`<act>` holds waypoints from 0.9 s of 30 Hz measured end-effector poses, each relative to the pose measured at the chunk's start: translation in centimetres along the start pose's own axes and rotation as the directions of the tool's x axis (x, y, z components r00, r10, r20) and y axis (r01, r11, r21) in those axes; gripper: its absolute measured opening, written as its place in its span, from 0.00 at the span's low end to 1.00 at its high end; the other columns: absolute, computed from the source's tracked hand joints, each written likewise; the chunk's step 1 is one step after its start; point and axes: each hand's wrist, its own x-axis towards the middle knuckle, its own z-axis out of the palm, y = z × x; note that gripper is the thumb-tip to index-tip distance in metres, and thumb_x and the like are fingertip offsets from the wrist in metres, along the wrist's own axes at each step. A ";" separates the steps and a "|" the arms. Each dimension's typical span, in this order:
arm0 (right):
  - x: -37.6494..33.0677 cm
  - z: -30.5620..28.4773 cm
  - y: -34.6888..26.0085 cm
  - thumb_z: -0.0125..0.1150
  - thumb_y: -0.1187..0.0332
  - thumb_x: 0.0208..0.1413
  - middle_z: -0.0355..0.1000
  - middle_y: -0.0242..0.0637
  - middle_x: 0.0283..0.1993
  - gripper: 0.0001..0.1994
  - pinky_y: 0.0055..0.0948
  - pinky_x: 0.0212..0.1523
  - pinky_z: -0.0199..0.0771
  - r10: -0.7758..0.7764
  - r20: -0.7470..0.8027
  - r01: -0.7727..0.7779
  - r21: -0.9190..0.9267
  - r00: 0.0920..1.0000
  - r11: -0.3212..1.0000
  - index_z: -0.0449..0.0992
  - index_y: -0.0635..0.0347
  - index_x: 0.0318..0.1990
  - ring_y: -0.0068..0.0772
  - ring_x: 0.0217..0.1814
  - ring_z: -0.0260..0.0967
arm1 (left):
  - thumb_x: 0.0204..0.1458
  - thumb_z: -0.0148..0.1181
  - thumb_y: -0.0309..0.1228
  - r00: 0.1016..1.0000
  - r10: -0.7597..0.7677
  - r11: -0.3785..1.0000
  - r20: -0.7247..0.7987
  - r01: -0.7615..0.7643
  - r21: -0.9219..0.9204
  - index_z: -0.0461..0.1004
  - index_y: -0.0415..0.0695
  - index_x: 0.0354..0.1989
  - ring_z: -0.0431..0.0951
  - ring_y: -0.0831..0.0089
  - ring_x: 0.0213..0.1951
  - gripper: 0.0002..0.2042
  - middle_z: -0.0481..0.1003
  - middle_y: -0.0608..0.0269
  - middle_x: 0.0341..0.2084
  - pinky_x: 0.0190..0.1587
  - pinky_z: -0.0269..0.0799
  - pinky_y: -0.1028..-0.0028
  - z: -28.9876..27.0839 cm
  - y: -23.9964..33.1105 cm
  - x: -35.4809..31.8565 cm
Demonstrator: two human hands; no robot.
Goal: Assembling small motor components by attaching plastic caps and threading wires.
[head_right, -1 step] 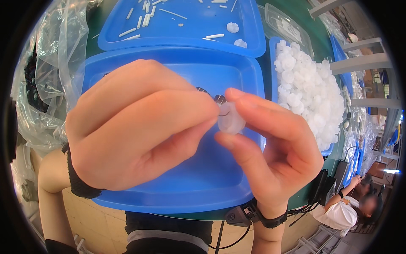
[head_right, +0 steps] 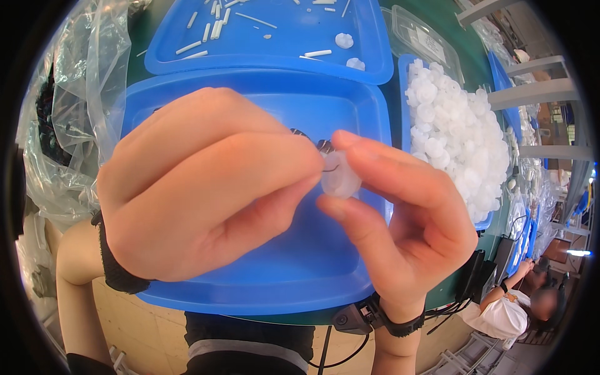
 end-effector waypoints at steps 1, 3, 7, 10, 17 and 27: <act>0.0 -0.1 0.1 0.59 0.75 0.43 0.68 0.48 0.40 0.15 0.21 0.40 0.67 -0.014 0.009 0.014 -0.005 1.000 1.000 0.65 0.71 0.39 0.24 0.37 0.68 | 0.24 0.59 0.13 1.000 0.015 1.000 0.013 -0.015 0.001 0.71 0.34 0.21 0.66 0.69 0.15 0.10 0.67 0.58 0.15 0.16 0.61 0.79 0.0 0.0 0.2; 0.0 -0.1 0.2 0.59 0.75 0.43 0.69 0.47 0.40 0.14 0.20 0.39 0.67 -0.030 0.025 0.030 -0.011 0.999 0.999 0.65 0.71 0.38 0.23 0.37 0.67 | 0.25 0.59 0.14 0.999 0.041 0.999 0.029 -0.040 -0.007 0.70 0.34 0.21 0.66 0.69 0.15 0.10 0.67 0.57 0.15 0.16 0.62 0.78 -0.1 -0.1 0.4; 0.0 0.0 0.1 0.58 0.76 0.43 0.68 0.46 0.40 0.14 0.21 0.39 0.67 -0.018 0.038 0.019 -0.026 0.999 0.999 0.65 0.71 0.38 0.24 0.36 0.68 | 0.25 0.58 0.14 1.000 -0.018 0.998 -0.021 0.016 -0.053 0.69 0.32 0.23 0.66 0.68 0.15 0.11 0.68 0.56 0.16 0.16 0.63 0.78 0.1 -0.1 -0.9; -0.1 0.0 0.3 0.56 0.77 0.43 0.68 0.47 0.40 0.13 0.21 0.39 0.67 -0.032 0.021 0.032 -0.023 0.999 0.999 0.65 0.71 0.39 0.25 0.37 0.68 | 0.25 0.58 0.14 0.999 -0.044 0.998 0.027 0.045 -0.033 0.69 0.32 0.23 0.67 0.68 0.16 0.11 0.68 0.56 0.17 0.17 0.63 0.78 -0.1 -0.2 -1.3; -0.2 0.3 0.1 0.57 0.78 0.42 0.68 0.48 0.40 0.15 0.22 0.40 0.67 0.008 -0.002 -0.007 0.027 1.000 1.000 0.65 0.70 0.40 0.26 0.37 0.68 | 0.24 0.57 0.13 0.995 -0.090 0.995 0.032 0.089 0.033 0.69 0.33 0.21 0.67 0.69 0.16 0.10 0.67 0.58 0.15 0.16 0.62 0.79 -0.2 -0.1 -1.2; -0.1 0.3 -0.3 0.60 0.73 0.43 0.69 0.46 0.39 0.15 0.21 0.40 0.65 0.027 -0.005 -0.027 -0.023 1.000 0.999 0.65 0.70 0.37 0.25 0.36 0.67 | 0.22 0.56 0.12 0.997 -0.081 0.995 -0.011 0.080 -0.055 0.70 0.33 0.21 0.66 0.71 0.15 0.11 0.67 0.57 0.15 0.15 0.61 0.80 0.2 -0.2 -1.1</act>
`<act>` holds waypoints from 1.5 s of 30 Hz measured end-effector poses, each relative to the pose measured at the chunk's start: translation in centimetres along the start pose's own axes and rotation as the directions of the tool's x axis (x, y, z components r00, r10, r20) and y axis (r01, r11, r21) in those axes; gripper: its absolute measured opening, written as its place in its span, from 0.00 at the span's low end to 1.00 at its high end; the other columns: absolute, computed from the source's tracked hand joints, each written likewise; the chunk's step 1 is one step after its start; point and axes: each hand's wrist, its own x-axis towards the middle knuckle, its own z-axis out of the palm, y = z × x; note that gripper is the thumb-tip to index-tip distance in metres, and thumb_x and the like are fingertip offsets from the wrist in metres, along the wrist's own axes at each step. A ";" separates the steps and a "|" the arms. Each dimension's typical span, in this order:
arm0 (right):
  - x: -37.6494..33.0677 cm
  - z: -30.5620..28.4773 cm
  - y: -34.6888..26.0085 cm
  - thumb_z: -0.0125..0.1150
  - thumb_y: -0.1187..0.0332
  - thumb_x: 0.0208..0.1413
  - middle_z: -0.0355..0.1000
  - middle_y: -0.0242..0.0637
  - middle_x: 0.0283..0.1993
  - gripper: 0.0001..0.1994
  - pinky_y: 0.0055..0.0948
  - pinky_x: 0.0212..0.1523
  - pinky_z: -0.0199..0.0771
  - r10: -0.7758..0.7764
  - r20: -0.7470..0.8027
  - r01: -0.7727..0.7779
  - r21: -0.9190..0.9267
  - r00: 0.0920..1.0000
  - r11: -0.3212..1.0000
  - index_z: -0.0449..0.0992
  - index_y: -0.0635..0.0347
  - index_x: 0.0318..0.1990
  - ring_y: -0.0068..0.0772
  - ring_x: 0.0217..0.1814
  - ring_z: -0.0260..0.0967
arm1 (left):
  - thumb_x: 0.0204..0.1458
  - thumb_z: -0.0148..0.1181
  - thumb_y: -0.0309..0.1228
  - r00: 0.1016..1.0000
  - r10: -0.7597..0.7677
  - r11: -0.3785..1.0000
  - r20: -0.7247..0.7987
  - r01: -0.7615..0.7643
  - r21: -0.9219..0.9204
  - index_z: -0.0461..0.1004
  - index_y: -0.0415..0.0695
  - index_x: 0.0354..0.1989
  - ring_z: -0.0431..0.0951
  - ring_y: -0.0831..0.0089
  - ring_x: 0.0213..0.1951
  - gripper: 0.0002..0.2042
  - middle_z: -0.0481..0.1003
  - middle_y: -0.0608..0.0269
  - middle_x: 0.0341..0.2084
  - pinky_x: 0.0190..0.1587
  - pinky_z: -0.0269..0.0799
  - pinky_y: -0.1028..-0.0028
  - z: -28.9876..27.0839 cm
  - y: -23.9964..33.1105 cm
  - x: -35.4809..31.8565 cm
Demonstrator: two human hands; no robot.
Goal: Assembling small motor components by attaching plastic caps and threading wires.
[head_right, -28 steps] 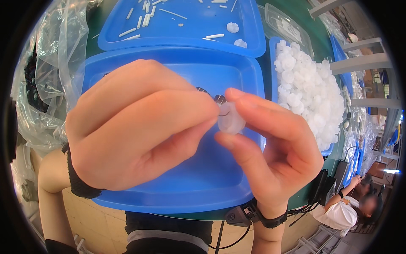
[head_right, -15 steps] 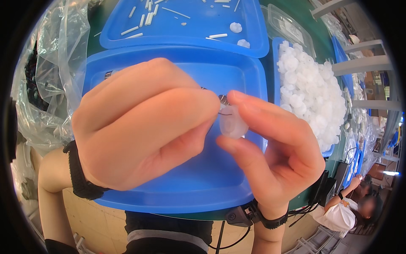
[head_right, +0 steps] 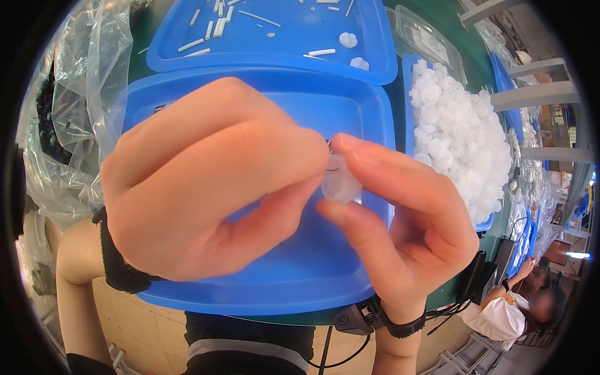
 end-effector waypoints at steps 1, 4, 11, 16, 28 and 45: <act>0.0 0.1 0.0 0.60 0.73 0.43 0.69 0.46 0.39 0.14 0.22 0.40 0.65 0.000 -0.005 0.000 -0.001 1.000 1.000 0.65 0.70 0.37 0.25 0.36 0.67 | 0.22 0.56 0.12 1.000 0.015 1.000 -0.012 -0.015 -0.013 0.70 0.33 0.21 0.66 0.71 0.15 0.11 0.67 0.57 0.15 0.15 0.61 0.80 0.0 -0.1 0.0; -0.1 0.1 0.2 0.60 0.72 0.43 0.68 0.48 0.40 0.14 0.23 0.41 0.65 0.000 -0.012 0.000 -0.006 1.000 1.000 0.65 0.70 0.36 0.25 0.36 0.67 | 0.22 0.56 0.12 0.999 0.040 0.998 -0.030 -0.041 -0.037 0.70 0.33 0.21 0.66 0.72 0.15 0.12 0.67 0.57 0.15 0.15 0.60 0.81 0.1 -0.3 -0.1; -0.1 0.4 -0.2 0.61 0.69 0.44 0.68 0.38 0.33 0.16 0.19 0.38 0.65 0.048 -0.028 -0.047 0.038 0.998 0.998 0.65 0.69 0.37 0.22 0.33 0.66 | 0.22 0.56 0.12 0.998 0.023 0.999 0.051 -0.022 -0.023 0.70 0.33 0.21 0.66 0.73 0.14 0.12 0.67 0.57 0.16 0.15 0.60 0.81 -0.4 0.1 0.5; -0.1 0.7 -0.2 0.61 0.69 0.44 0.67 0.34 0.30 0.16 0.17 0.35 0.64 0.068 -0.037 -0.064 0.096 0.997 0.993 0.65 0.68 0.37 0.19 0.32 0.65 | 0.22 0.56 0.13 0.999 0.042 0.999 0.004 -0.042 -0.027 0.70 0.33 0.21 0.66 0.73 0.14 0.11 0.67 0.58 0.15 0.14 0.60 0.81 -0.2 -0.2 0.2; -0.3 0.8 0.3 0.57 0.75 0.43 0.69 0.34 0.29 0.09 0.10 0.28 0.56 0.096 -0.051 -0.088 0.130 0.994 0.988 0.67 0.66 0.33 0.15 0.26 0.61 | 0.20 0.55 0.17 0.994 0.089 0.996 -0.064 -0.090 -0.009 0.70 0.34 0.21 0.65 0.74 0.12 0.11 0.68 0.60 0.14 0.12 0.58 0.82 0.5 -0.1 -0.3; -0.1 0.6 -0.3 0.61 0.83 0.35 0.68 0.51 0.40 0.19 0.29 0.45 0.67 -0.136 -0.058 0.128 -0.117 0.989 0.985 0.66 0.72 0.39 0.35 0.43 0.67 | 0.46 0.50 0.19 0.757 -0.493 0.628 0.429 0.651 -0.428 0.70 0.37 0.32 0.68 0.86 0.24 0.06 0.71 0.67 0.24 0.22 0.60 0.87 -0.9 0.5 0.5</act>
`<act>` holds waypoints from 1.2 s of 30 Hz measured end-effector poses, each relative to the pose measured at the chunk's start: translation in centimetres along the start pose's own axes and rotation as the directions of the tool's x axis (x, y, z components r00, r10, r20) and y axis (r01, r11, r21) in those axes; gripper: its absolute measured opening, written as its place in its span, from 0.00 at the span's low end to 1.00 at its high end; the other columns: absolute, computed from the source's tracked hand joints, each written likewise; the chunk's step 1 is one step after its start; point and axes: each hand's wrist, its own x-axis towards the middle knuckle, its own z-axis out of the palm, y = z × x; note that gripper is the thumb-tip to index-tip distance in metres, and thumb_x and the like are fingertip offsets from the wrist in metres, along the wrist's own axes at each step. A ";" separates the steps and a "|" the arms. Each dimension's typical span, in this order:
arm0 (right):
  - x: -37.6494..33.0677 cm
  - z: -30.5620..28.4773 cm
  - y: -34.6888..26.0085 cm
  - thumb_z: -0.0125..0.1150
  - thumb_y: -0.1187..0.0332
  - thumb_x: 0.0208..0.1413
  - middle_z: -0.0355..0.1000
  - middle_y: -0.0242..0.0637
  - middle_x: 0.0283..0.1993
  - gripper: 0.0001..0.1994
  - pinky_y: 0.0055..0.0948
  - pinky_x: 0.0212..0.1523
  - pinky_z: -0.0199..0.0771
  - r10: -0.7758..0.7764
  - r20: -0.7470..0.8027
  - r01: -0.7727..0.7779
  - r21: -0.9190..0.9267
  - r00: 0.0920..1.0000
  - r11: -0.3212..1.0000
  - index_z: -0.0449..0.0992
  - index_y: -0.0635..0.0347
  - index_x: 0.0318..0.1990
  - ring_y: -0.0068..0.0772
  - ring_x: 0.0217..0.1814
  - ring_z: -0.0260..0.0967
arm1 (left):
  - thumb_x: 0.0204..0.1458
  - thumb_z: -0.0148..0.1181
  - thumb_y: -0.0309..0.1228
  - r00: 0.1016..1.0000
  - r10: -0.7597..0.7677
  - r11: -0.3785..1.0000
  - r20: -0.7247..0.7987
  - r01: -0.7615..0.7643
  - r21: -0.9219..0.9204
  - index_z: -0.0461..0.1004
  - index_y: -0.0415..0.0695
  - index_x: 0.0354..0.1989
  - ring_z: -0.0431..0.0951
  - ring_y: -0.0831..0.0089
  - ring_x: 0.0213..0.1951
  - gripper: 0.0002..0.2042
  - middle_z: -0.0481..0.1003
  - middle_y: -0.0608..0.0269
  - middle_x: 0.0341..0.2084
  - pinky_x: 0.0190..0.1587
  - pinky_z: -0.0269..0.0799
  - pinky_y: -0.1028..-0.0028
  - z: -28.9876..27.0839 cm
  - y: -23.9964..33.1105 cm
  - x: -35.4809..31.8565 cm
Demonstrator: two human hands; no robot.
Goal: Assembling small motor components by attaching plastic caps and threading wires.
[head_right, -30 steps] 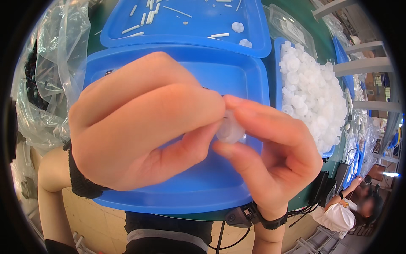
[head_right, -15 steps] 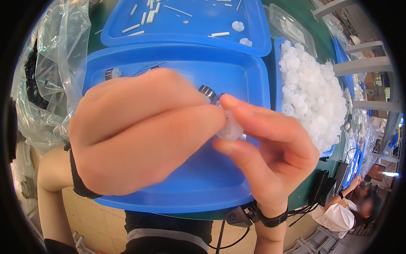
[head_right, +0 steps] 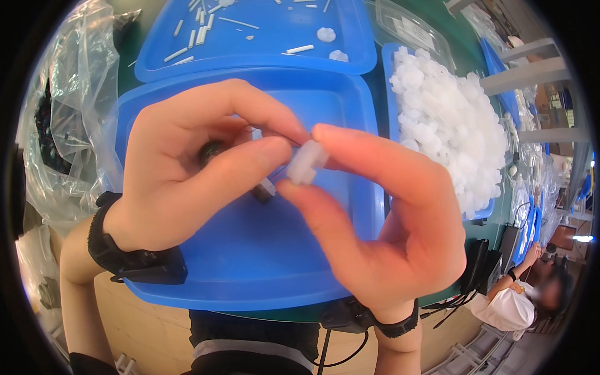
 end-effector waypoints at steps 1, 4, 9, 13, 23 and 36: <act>-0.1 -0.1 0.0 0.62 0.84 0.34 0.68 0.50 0.39 0.19 0.29 0.45 0.68 -0.015 0.007 0.015 -0.042 1.000 0.999 0.66 0.71 0.39 0.35 0.43 0.67 | 0.46 0.49 0.19 1.000 -0.011 0.998 0.000 0.011 -0.069 0.69 0.37 0.33 0.68 0.85 0.25 0.06 0.71 0.66 0.25 0.23 0.60 0.87 0.1 -0.1 0.0; 0.0 -0.3 0.2 0.63 0.84 0.32 0.68 0.50 0.38 0.19 0.29 0.44 0.68 -0.099 0.032 0.102 -0.109 0.995 0.989 0.66 0.70 0.37 0.36 0.42 0.67 | 0.47 0.48 0.20 0.999 -0.037 0.981 0.017 0.040 -0.188 0.68 0.37 0.33 0.67 0.85 0.25 0.05 0.70 0.65 0.27 0.25 0.60 0.86 0.2 -0.1 0.1; 0.1 -0.7 0.2 0.64 0.85 0.31 0.68 0.49 0.38 0.19 0.28 0.42 0.69 -0.162 0.055 0.167 -0.094 0.985 0.982 0.67 0.68 0.36 0.36 0.41 0.67 | 0.47 0.48 0.20 0.991 -0.118 0.976 0.059 0.127 -0.176 0.67 0.38 0.31 0.65 0.84 0.24 0.03 0.68 0.65 0.27 0.26 0.59 0.86 0.2 0.9 0.3; -0.1 -0.7 0.1 0.63 0.85 0.31 0.67 0.50 0.39 0.19 0.27 0.41 0.69 -0.062 0.055 0.061 0.017 0.997 0.998 0.68 0.67 0.36 0.36 0.42 0.66 | 0.45 0.49 0.17 0.998 0.022 0.992 0.063 -0.014 -0.125 0.67 0.38 0.30 0.66 0.83 0.24 0.04 0.68 0.64 0.25 0.26 0.59 0.85 -0.1 -0.1 0.3; -0.5 -0.8 0.6 0.61 0.84 0.33 0.66 0.49 0.41 0.18 0.26 0.42 0.67 -0.008 0.081 -0.003 0.137 0.997 0.991 0.68 0.68 0.37 0.33 0.42 0.66 | 0.43 0.50 0.15 0.997 0.030 0.985 0.067 -0.041 0.170 0.68 0.35 0.31 0.70 0.80 0.27 0.06 0.69 0.63 0.25 0.30 0.63 0.84 -0.4 0.7 0.0; -0.4 -0.5 0.7 0.64 0.71 0.36 0.65 0.42 0.45 0.23 0.26 0.49 0.61 0.149 0.165 -0.220 0.620 0.975 0.753 0.64 0.63 0.43 0.29 0.46 0.64 | 0.39 0.53 0.14 0.925 0.371 0.904 0.077 -0.379 0.199 0.66 0.34 0.34 0.67 0.80 0.23 0.11 0.69 0.57 0.25 0.23 0.60 0.85 -0.7 1.1 0.2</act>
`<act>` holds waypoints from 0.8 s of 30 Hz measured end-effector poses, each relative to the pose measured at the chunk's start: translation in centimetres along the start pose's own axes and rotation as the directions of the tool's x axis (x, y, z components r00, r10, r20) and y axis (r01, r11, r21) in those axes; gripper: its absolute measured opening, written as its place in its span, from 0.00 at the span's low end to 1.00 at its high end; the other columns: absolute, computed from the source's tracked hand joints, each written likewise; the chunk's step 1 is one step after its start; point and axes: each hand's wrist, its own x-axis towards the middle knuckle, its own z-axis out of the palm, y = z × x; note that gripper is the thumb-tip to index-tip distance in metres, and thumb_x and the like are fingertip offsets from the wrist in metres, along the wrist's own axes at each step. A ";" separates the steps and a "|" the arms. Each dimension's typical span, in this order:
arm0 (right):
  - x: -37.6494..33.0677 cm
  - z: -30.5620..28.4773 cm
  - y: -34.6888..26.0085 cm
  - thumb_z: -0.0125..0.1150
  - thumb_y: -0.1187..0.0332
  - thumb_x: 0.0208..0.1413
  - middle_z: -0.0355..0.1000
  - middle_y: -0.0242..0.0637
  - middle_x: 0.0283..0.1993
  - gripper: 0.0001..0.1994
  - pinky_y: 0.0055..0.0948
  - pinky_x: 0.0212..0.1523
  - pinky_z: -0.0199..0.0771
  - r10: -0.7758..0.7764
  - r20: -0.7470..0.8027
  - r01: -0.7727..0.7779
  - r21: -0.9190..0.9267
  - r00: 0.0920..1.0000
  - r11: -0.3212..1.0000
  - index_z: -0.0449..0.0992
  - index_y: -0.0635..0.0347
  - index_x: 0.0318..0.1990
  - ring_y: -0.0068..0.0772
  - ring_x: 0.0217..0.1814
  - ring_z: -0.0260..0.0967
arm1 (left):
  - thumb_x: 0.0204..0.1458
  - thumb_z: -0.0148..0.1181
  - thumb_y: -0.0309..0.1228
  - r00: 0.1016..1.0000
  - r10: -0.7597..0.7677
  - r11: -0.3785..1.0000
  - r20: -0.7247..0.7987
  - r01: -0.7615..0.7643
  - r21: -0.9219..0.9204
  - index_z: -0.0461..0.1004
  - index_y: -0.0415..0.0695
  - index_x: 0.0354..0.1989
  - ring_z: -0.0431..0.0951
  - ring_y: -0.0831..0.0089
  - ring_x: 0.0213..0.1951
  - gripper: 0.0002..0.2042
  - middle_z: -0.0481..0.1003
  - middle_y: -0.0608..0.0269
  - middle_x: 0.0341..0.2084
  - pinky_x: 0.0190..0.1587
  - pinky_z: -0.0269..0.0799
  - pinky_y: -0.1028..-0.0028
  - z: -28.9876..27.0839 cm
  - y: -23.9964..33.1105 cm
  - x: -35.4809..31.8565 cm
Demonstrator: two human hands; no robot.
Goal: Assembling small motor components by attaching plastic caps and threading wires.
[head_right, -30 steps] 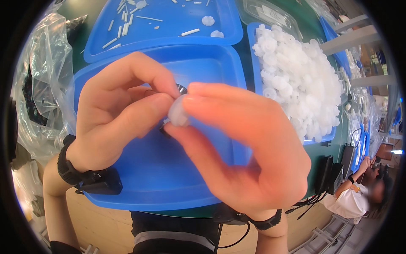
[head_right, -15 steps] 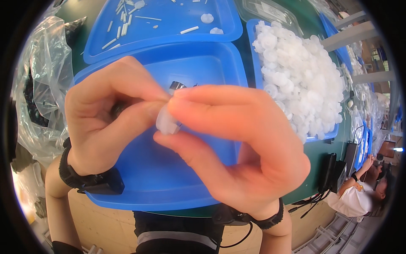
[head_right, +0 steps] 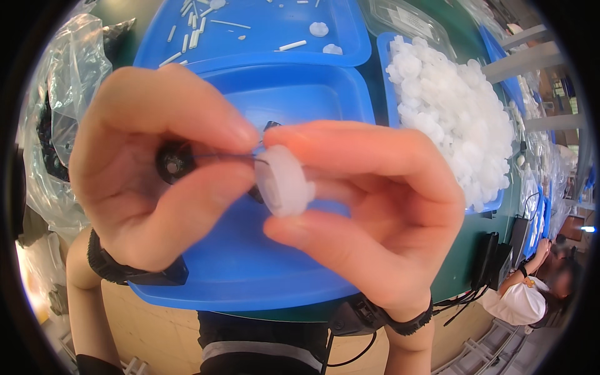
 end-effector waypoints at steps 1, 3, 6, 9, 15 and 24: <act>0.0 -0.1 0.0 0.65 0.71 0.37 0.65 0.41 0.44 0.24 0.26 0.49 0.60 0.006 0.012 -0.007 0.024 1.000 1.000 0.63 0.63 0.44 0.29 0.46 0.63 | 0.38 0.54 0.14 0.999 0.049 0.999 -0.006 -0.049 0.016 0.66 0.34 0.33 0.67 0.80 0.22 0.12 0.69 0.57 0.24 0.22 0.59 0.85 0.1 0.0 0.2; 0.0 -0.1 -0.1 0.65 0.70 0.37 0.65 0.40 0.44 0.25 0.26 0.49 0.60 0.023 0.023 -0.024 0.055 0.999 0.998 0.63 0.62 0.45 0.29 0.46 0.63 | 0.35 0.55 0.13 0.987 0.161 0.983 0.018 -0.162 0.087 0.67 0.34 0.32 0.66 0.80 0.19 0.12 0.69 0.57 0.23 0.20 0.58 0.85 -0.2 -0.3 0.5; 0.1 0.0 -0.4 0.65 0.69 0.38 0.65 0.38 0.43 0.25 0.26 0.48 0.60 0.042 0.007 -0.042 0.046 0.999 0.998 0.62 0.62 0.45 0.29 0.46 0.63 | 0.33 0.57 0.13 0.972 0.188 0.935 0.143 -0.222 0.277 0.69 0.35 0.29 0.65 0.79 0.18 0.11 0.69 0.58 0.22 0.19 0.57 0.86 -0.9 0.4 0.9; 0.0 0.1 -0.4 0.65 0.69 0.38 0.65 0.37 0.43 0.25 0.26 0.48 0.61 0.041 -0.031 -0.042 -0.014 0.999 0.999 0.62 0.61 0.45 0.28 0.45 0.63 | 0.34 0.57 0.13 0.953 0.194 0.877 0.231 -0.274 0.395 0.69 0.36 0.28 0.65 0.80 0.18 0.10 0.69 0.60 0.23 0.19 0.57 0.86 -1.2 0.4 1.2; 0.0 0.0 -0.3 0.65 0.67 0.39 0.65 0.37 0.42 0.24 0.26 0.46 0.61 0.008 -0.020 -0.010 -0.109 1.000 0.994 0.63 0.62 0.44 0.27 0.43 0.63 | 0.36 0.56 0.14 0.970 0.125 0.844 0.206 -0.213 0.491 0.69 0.36 0.28 0.65 0.81 0.19 0.09 0.70 0.61 0.23 0.19 0.57 0.86 -0.8 0.8 0.8; 0.2 -0.2 -0.3 0.58 0.69 0.44 0.63 0.46 0.45 0.20 0.29 0.49 0.59 0.005 0.016 -0.002 -0.130 1.000 0.991 0.61 0.65 0.45 0.33 0.46 0.62 | 0.39 0.54 0.16 0.986 -0.137 0.914 0.097 0.088 0.397 0.68 0.37 0.29 0.66 0.84 0.21 0.07 0.70 0.63 0.24 0.21 0.58 0.87 -0.5 1.6 1.0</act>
